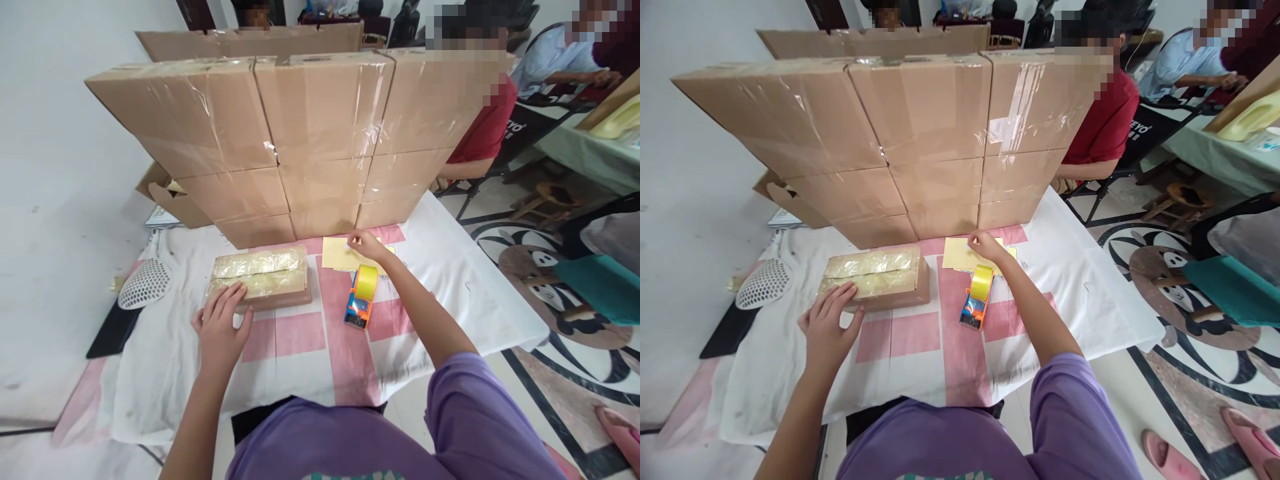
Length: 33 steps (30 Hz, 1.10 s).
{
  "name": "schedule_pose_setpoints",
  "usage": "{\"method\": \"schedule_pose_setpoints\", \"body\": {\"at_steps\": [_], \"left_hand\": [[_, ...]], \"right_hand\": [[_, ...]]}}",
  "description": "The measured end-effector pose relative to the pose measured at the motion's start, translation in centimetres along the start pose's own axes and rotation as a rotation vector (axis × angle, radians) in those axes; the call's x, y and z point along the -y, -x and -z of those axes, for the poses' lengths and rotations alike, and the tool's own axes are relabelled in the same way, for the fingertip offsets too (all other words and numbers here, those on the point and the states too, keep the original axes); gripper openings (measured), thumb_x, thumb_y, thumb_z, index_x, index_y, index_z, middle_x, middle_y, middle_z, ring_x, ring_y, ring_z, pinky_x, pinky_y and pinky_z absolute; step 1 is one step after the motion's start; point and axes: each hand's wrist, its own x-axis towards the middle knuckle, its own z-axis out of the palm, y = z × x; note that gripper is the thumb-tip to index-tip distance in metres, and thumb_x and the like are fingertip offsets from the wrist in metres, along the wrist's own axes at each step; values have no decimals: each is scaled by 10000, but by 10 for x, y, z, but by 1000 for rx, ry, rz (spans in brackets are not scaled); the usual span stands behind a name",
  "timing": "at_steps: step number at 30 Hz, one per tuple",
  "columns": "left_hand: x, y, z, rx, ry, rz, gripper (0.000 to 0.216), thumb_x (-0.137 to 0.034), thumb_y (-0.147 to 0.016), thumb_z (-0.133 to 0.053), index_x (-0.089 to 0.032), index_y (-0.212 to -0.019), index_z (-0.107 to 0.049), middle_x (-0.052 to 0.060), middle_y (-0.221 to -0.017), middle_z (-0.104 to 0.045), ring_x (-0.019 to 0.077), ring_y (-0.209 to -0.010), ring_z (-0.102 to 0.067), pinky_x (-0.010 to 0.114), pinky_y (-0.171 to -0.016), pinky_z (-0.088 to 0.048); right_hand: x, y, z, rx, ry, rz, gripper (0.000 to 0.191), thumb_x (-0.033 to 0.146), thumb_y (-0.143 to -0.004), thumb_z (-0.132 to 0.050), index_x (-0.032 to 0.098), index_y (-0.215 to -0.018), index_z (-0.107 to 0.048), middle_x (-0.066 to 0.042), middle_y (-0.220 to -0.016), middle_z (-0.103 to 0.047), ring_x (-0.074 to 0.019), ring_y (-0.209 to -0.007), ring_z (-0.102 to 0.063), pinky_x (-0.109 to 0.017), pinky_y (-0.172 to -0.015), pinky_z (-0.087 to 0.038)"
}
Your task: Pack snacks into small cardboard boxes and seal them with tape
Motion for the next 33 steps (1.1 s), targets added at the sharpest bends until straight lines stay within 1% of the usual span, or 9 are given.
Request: {"method": "schedule_pose_setpoints", "body": {"at_steps": [3,5,8,11,14,17,22,29,33], "left_hand": [[-1,-1,0,-2,15,3,351,-291,-956,-609,-262,-1305,-635,81,-1338,-708,319,-1311,-586,454,-1076,-279],[-1,-2,0,6,21,6,363,-289,-953,-610,-264,-1315,-631,80,-1346,-704,320,-1318,-579,454,-1080,-276],[-1,-2,0,13,26,13,360,-289,-956,-607,-261,-1313,-633,82,-1355,-698,321,-1333,-568,455,-1088,-267],[0,-2,0,19,22,14,355,-286,-958,-605,-257,-1311,-632,85,-1361,-694,322,-1334,-567,457,-1088,-266],[-1,0,1,27,14,4,365,-284,-961,-608,-256,-1324,-622,83,-1374,-686,317,-1335,-566,448,-1079,-277],[-1,1,1,15,2,-10,362,-283,-964,-610,-251,-1324,-619,83,-1372,-687,311,-1333,-569,440,-1070,-286],[-1,0,1,11,11,1,369,-283,-961,-608,-254,-1329,-619,86,-1372,-686,320,-1346,-558,456,-1086,-282],[-1,1,-2,7,84,-2,377,-290,-922,-629,-240,-1295,-613,102,-1352,-686,322,-1347,-554,486,-1104,-352],[0,2,-10,-42,155,-24,423,-317,-861,-667,-209,-1264,-604,131,-1320,-681,333,-1348,-540,509,-1124,-388]], "right_hand": [[29,23,10,-183,-27,-23,185,178,-906,-471,155,-966,-644,-76,-931,-708,-182,-849,-637,-297,-798,-487],[57,46,2,-332,-54,-13,202,214,-926,-502,172,-1082,-623,-72,-965,-709,-188,-861,-644,-307,-813,-495],[98,79,-34,-401,-94,15,301,207,-943,-512,196,-1231,-598,-71,-1003,-714,-198,-854,-666,-322,-830,-517],[122,95,-81,-370,-80,-72,324,153,-949,-445,196,-1213,-628,-107,-1082,-719,-229,-916,-695,-341,-828,-533],[127,94,-115,-397,-176,-177,288,123,-910,-466,190,-1101,-671,-103,-1042,-737,-236,-938,-709,-340,-822,-546],[126,89,-132,-465,-362,-226,188,186,-911,-518,200,-977,-694,-75,-950,-750,-216,-841,-717,-325,-776,-560],[127,94,-150,-501,-550,-269,187,293,-912,-562,225,-960,-730,-62,-964,-784,-224,-811,-730,-356,-784,-584],[132,108,-169,-620,-701,-228,197,274,-902,-564,230,-976,-741,-78,-1075,-780,-238,-1013,-732,-380,-896,-590],[139,117,-165,-555,-657,-168,294,245,-955,-474,236,-1082,-739,-88,-1148,-759,-238,-1114,-700,-420,-1019,-552]]}}
